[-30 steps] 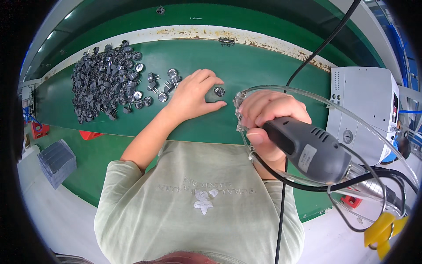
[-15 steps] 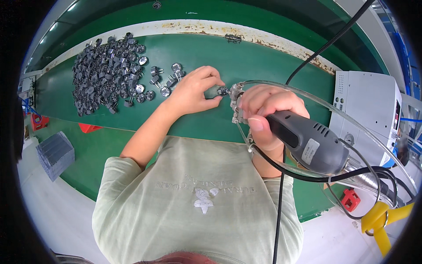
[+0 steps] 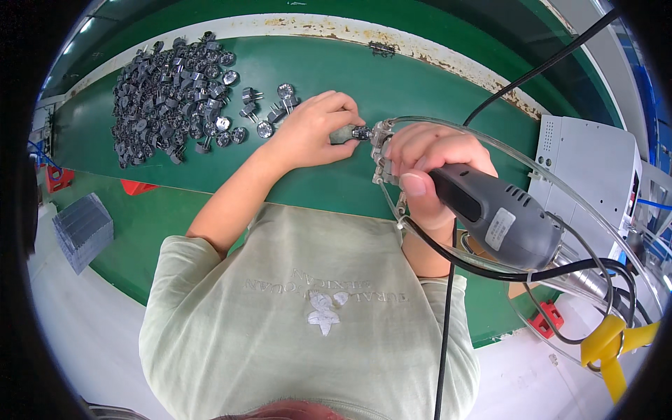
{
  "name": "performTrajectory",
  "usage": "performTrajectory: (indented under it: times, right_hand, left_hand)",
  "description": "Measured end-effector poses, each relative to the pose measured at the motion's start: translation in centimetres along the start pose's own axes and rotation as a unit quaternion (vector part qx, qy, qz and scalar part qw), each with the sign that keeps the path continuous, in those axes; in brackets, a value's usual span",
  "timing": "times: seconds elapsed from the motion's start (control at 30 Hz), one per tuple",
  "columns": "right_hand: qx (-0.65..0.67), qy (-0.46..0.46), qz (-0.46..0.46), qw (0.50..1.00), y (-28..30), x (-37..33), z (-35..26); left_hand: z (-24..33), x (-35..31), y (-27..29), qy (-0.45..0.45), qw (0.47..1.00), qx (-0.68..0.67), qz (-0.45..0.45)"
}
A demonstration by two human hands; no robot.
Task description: The person uses a soldering iron to attach small metal pins to the base of cylindrical electronic components. They pick up each component from a pile on a green workbench, apply the soldering iron to the base, and place the finished unit into a separate area. The process is repeated continuously for numerous components.
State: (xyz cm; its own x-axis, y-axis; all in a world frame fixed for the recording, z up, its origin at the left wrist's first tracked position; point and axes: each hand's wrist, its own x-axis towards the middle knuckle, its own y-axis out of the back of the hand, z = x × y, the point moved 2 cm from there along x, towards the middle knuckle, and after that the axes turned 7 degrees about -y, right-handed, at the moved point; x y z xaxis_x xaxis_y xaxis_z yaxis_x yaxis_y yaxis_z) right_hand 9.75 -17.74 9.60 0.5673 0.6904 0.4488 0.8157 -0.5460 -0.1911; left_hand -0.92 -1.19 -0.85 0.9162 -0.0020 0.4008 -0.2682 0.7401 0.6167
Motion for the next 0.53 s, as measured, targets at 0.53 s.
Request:
performTrajectory:
  times: [0.53]
  right_hand:
    - [0.026, 0.011, -0.008, 1.0, -0.31, 0.26, 0.41]
  left_hand:
    - [-0.3, -0.15, -0.13, -0.003, 1.0, -0.005, -0.004]
